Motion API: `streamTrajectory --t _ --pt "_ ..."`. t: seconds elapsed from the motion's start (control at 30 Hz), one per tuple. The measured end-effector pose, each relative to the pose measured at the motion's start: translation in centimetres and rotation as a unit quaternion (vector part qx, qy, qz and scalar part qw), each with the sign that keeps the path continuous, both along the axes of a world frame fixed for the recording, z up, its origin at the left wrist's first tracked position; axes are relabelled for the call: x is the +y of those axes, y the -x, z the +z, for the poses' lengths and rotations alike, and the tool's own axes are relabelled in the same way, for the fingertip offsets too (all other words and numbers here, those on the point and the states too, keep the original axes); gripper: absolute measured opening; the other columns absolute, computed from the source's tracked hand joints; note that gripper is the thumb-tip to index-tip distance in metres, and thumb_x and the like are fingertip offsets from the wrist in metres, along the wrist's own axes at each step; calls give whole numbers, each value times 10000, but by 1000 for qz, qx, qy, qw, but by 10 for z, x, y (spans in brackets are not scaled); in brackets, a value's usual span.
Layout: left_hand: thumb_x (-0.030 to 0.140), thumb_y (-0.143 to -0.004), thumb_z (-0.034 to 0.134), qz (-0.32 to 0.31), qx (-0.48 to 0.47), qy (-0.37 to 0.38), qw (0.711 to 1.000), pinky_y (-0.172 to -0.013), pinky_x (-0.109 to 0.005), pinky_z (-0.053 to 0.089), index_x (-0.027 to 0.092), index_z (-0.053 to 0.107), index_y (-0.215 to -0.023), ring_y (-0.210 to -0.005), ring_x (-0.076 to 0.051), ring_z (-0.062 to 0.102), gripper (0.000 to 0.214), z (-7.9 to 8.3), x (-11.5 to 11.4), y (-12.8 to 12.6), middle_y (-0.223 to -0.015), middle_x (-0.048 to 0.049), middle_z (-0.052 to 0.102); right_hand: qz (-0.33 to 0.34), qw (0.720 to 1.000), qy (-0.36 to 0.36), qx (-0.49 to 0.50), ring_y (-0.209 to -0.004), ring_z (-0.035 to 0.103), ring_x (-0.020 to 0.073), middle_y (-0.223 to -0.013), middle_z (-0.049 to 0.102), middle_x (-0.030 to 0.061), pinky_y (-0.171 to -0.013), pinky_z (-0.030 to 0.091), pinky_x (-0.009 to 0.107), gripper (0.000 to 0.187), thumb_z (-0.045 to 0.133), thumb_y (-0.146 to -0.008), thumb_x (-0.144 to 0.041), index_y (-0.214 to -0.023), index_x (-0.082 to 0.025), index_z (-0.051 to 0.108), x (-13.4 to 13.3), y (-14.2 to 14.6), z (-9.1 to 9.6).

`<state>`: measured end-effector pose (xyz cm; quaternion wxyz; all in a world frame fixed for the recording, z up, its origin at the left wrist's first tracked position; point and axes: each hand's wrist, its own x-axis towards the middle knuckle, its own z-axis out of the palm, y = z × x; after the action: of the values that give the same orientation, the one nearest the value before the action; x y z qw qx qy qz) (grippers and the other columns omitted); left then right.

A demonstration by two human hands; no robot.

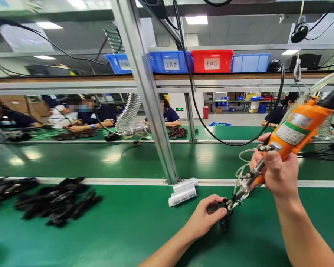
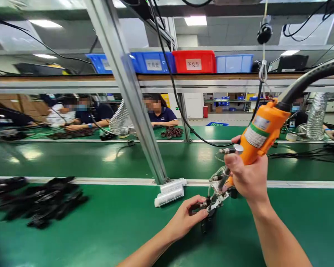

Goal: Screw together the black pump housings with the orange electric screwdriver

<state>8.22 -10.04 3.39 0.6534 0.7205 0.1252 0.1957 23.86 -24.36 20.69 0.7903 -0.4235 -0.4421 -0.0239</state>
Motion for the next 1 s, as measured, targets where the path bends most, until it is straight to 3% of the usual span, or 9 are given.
streamTrajectory --t 0.2,0.5,0.7,0.87,1.0 --pt "478 -791 841 11 5 22 1000 -854 -291 534 177 681 -999 -962 -207 594 400 7 -1 2 -1030 -39 667 43 999 -11 18 -459 435 102 -636 503 -38 -412 390 229 490 845 -808 -534 -1083 -212 597 9 -6 -1" --pt "465 -838 810 -27 7 32 999 -826 -274 515 153 690 -1007 -904 -182 572 374 14 -3 0 -989 -32 643 2 999 38 -12 -459 449 100 -610 517 -49 -423 383 226 492 862 -774 -527 -1003 -196 579 22 3 1" --pt "428 -876 776 -40 -6 16 999 -841 -300 515 149 668 -933 -940 -212 603 304 14 -3 0 -1020 -57 690 -13 998 49 -29 -511 455 88 -631 514 -49 -474 450 218 407 858 -759 -440 -875 -182 567 35 15 -6" --pt "437 -860 781 -32 -2 9 999 -830 -299 522 148 670 -912 -953 -224 618 315 19 -4 0 -1041 -66 704 -22 997 71 -25 -509 455 91 -630 505 -50 -468 441 223 414 845 -764 -461 -868 -180 559 37 16 -10" --pt "461 -890 741 -11 3 -20 1000 -852 -309 540 165 702 -1004 -973 -232 629 320 15 -9 3 -1020 -49 683 -50 995 80 -5 -474 446 94 -584 480 -57 -443 420 226 449 839 -750 -503 -860 -176 551 39 13 -12"
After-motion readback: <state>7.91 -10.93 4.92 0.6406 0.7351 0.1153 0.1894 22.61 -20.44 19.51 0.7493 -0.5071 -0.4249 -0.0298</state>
